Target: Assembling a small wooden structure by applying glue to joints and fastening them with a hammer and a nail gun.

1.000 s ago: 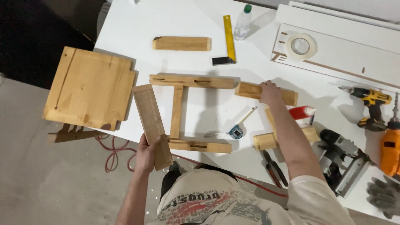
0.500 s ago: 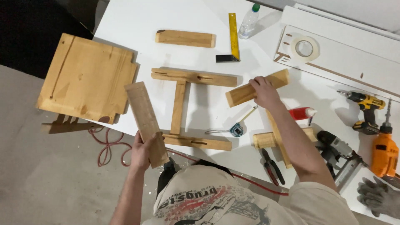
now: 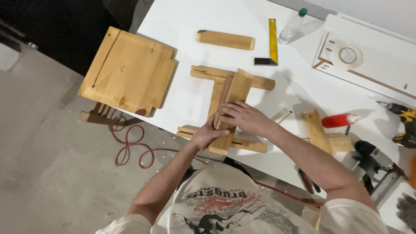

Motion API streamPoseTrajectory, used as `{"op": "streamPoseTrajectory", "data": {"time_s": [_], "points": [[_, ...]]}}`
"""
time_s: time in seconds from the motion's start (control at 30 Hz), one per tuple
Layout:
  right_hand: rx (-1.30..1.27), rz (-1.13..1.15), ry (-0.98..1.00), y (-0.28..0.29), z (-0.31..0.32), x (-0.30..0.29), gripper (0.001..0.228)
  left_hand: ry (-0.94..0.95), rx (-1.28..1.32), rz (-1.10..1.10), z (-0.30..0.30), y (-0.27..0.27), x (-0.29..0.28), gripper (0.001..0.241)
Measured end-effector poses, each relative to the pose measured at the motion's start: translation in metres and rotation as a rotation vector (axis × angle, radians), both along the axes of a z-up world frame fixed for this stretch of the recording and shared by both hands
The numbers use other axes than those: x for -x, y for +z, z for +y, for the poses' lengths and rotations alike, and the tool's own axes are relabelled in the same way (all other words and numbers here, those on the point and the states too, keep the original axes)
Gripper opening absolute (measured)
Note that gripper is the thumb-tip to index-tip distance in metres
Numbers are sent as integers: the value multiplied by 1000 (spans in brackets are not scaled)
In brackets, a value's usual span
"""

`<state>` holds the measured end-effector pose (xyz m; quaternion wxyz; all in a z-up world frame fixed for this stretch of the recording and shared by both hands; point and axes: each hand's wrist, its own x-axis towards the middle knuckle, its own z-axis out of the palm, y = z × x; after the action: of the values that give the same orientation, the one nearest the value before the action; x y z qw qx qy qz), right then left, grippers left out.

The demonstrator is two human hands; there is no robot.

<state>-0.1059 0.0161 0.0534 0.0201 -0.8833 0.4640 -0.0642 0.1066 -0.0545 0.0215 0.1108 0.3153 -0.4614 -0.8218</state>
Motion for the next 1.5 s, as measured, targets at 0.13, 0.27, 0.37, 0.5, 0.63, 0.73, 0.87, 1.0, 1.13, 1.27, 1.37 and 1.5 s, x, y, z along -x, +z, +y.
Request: {"op": "streamPoseTrajectory", "data": {"time_s": [0.13, 0.27, 0.37, 0.5, 0.63, 0.73, 0.87, 1.0, 1.13, 1.27, 1.37, 1.5], "points": [[91, 16, -65, 2, 0, -39, 61, -1, 30, 2, -2, 44, -23, 102], [-204, -475, -843, 6, 2, -88, 89, -5, 183, -120, -14, 34, -52, 97], [-478, -1056, -1199, 2, -10, -123, 99, -61, 320, -191, -17, 38, -70, 91], [-419, -1400, -1171, -19, -19, -134, 73, -162, 323, -47, -38, 38, -92, 93], [-407, -1565, -1125, -7, -18, -146, 72, -233, 206, 75, -63, 30, -110, 86], [-373, -1549, -1132, -14, -15, -154, 68, -220, 184, 145, -65, 17, -115, 85], [-353, -1578, -1159, 0, -18, -166, 75, -169, 177, 189, -70, 10, -110, 82], [-345, -1599, -1143, 0, -17, -166, 75, -133, 195, 198, -69, 14, -107, 81], [-351, -1603, -1120, 6, -16, -166, 75, -121, 203, 204, -71, 14, -101, 81], [-318, -1667, -1078, 3, -13, -160, 72, -121, 210, 207, -70, 14, -95, 81], [-324, -1676, -1054, 9, -13, -157, 71, -111, 222, 197, -68, 16, -91, 80], [-309, -1707, -1035, 10, -12, -151, 73, -114, 275, 194, -68, 12, -83, 83]]}}
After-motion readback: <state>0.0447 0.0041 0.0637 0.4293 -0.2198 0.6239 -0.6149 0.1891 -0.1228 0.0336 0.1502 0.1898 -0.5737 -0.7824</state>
